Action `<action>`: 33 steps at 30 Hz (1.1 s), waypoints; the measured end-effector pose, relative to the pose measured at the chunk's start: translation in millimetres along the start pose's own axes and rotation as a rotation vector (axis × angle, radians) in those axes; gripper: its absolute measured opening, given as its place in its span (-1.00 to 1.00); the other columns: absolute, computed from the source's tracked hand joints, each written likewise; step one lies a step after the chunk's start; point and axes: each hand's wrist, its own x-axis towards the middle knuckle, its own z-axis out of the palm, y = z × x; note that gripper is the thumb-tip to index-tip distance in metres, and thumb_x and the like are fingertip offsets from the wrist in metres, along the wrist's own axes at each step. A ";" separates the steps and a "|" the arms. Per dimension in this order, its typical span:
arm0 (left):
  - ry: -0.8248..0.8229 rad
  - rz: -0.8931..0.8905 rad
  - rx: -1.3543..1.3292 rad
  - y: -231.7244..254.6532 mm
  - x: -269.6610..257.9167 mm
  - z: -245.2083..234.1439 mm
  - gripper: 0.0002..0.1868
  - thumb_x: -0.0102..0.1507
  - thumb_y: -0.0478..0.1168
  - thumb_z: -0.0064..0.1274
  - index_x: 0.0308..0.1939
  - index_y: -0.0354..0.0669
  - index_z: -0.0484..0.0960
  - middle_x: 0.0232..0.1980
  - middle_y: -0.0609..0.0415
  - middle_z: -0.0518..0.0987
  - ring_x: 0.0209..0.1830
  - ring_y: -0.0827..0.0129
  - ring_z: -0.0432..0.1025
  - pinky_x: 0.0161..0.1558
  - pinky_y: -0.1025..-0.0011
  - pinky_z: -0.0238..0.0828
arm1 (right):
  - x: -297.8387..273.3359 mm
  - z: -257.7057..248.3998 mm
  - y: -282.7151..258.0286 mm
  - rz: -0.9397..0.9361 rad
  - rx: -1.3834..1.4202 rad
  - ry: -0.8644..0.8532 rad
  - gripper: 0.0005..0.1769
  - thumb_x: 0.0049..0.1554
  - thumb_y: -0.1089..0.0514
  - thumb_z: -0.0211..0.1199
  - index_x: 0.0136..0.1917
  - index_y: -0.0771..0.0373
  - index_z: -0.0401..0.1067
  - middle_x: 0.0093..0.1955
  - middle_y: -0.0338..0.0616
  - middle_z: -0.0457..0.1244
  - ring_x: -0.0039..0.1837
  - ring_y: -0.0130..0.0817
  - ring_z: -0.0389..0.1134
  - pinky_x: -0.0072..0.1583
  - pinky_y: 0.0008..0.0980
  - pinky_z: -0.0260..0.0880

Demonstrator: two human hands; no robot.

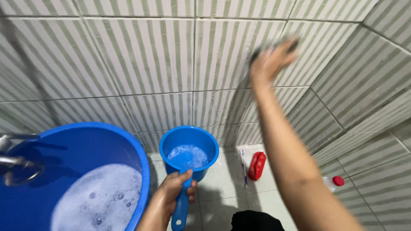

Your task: The person cleans a tiled wall in a bathroom using a blue scoop to pour soapy water from a large basin onto the surface. They scrub the tiles with a sponge and later use a toothbrush to clean the grout lines.

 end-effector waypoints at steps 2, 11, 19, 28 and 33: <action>-0.002 -0.008 -0.009 0.7 2.3 1.3 -0.78 0.33 -0.10 0.02 -0.06 -0.10 0.41 -0.43 0.05 0.47 -0.59 0.36 0.30 -0.53 0.28 0.32 | 63.1 -9.8 -36.7 0.082 0.108 0.058 -0.14 0.29 0.20 0.08 0.70 0.24 -0.30 0.57 0.42 -0.16 0.62 0.24 -0.09 0.66 0.06 -0.16; 0.016 -0.024 -0.031 -2.2 3.4 -1.8 -0.79 0.34 -0.11 0.02 -0.07 -0.10 0.41 -0.43 0.05 0.47 -0.59 0.37 0.30 -0.53 0.28 0.31 | -139.7 -42.9 16.4 -0.223 0.076 -0.754 -0.32 0.37 0.25 -0.15 0.74 0.10 0.08 0.52 0.24 0.05 0.37 0.26 0.12 0.40 0.01 0.15; 0.000 -0.035 -0.051 -6.0 -8.3 -4.6 -0.79 0.35 -0.10 0.00 -0.09 -0.12 0.40 -0.43 0.05 0.46 -0.58 0.37 0.30 -0.52 0.28 0.32 | -75.4 -54.6 -57.5 -0.708 0.028 -0.397 -0.30 0.33 0.42 0.14 0.67 0.13 0.15 0.54 0.18 0.01 0.50 0.18 0.09 0.52 0.07 0.10; 0.049 0.012 -0.024 18.9 -46.4 21.3 -0.79 0.34 -0.13 0.03 -0.05 -0.11 0.40 -0.42 0.07 0.46 -0.59 0.42 0.31 -0.54 0.34 0.31 | -34.0 -17.4 -143.6 -1.038 0.421 -0.143 -0.60 0.19 0.38 0.27 0.29 0.20 0.47 0.36 -0.04 0.28 0.48 -0.02 0.25 0.45 0.00 0.28; 0.045 0.006 0.047 21.5 -72.7 25.3 -0.79 0.35 -0.13 0.03 -0.03 -0.11 0.41 -0.42 0.08 0.47 -0.60 0.44 0.31 -0.55 0.35 0.34 | -123.7 -49.3 -101.5 -1.155 0.275 -0.763 -0.56 0.06 0.24 0.16 0.21 0.13 0.56 0.35 -0.07 0.29 0.28 -0.03 0.29 0.23 -0.07 0.36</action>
